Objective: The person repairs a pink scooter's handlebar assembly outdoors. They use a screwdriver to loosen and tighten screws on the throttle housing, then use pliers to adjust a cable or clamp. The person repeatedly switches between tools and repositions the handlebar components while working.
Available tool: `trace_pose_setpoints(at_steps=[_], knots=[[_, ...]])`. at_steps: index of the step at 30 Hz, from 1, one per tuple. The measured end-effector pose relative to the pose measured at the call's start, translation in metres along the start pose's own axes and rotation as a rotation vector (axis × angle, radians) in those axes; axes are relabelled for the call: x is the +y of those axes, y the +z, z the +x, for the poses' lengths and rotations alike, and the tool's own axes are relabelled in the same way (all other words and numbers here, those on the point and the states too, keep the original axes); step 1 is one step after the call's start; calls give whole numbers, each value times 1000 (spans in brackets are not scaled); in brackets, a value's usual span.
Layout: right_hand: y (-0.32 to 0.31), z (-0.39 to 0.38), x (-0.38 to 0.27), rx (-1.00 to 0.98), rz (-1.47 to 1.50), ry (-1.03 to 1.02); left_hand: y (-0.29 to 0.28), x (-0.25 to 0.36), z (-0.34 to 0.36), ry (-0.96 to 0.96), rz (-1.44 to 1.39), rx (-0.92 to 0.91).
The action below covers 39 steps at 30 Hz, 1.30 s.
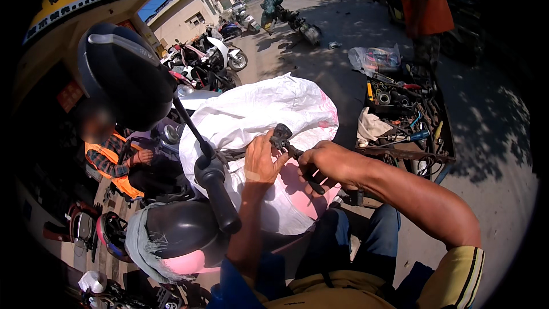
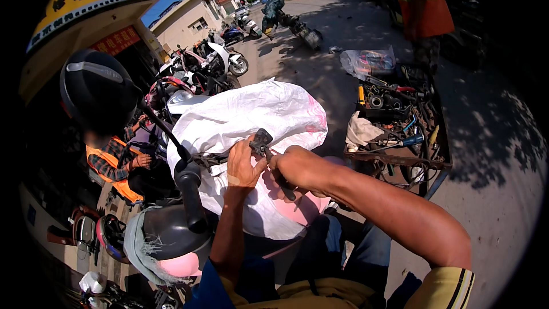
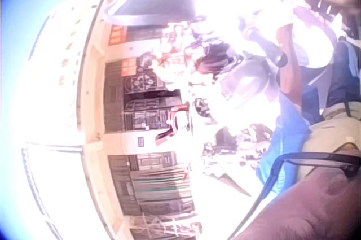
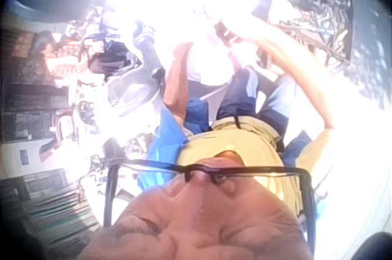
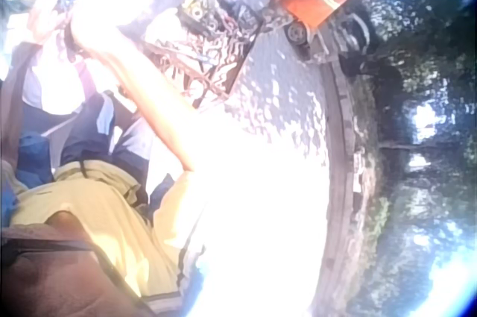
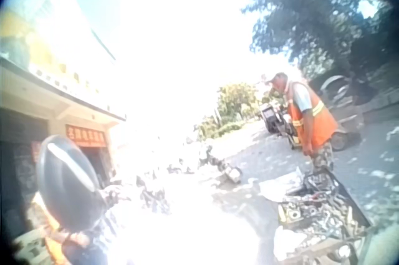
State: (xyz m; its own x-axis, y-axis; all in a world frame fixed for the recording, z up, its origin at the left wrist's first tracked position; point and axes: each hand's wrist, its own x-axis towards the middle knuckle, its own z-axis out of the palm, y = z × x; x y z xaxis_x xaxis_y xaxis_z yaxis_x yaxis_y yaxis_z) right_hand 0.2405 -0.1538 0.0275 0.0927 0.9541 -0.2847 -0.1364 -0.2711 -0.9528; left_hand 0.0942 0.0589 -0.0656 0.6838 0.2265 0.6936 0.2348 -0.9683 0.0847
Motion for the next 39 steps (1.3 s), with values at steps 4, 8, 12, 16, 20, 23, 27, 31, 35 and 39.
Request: trace_pose_setpoints(at_steps=[4,8,12,16,20,23,27,31,35,39], knots=[[2,-3,-4,-10,14,105,0,1,1,9,5,-13],[0,5,8,93,78,191,-1,3,2,25,-12,35],[8,6,9,142,122,143,0,2,1,25,-24,16],[5,-10,-2,-99,223,21,-1,2,7,34,-113,69],[6,-11,3,-106,209,-10,-6,6,5,2,-114,55],[10,-14,8,-33,210,-3,-6,9,4,14,-121,47],[20,-15,8,1,138,-59,-2,6,2,27,-63,97],[9,-26,-3,-13,4,44,0,7,3,22,-59,73],[8,-29,7,42,180,34,-2,8,5,-26,-93,37],[0,-21,18,40,76,-36,-5,8,7,-40,-132,41]])
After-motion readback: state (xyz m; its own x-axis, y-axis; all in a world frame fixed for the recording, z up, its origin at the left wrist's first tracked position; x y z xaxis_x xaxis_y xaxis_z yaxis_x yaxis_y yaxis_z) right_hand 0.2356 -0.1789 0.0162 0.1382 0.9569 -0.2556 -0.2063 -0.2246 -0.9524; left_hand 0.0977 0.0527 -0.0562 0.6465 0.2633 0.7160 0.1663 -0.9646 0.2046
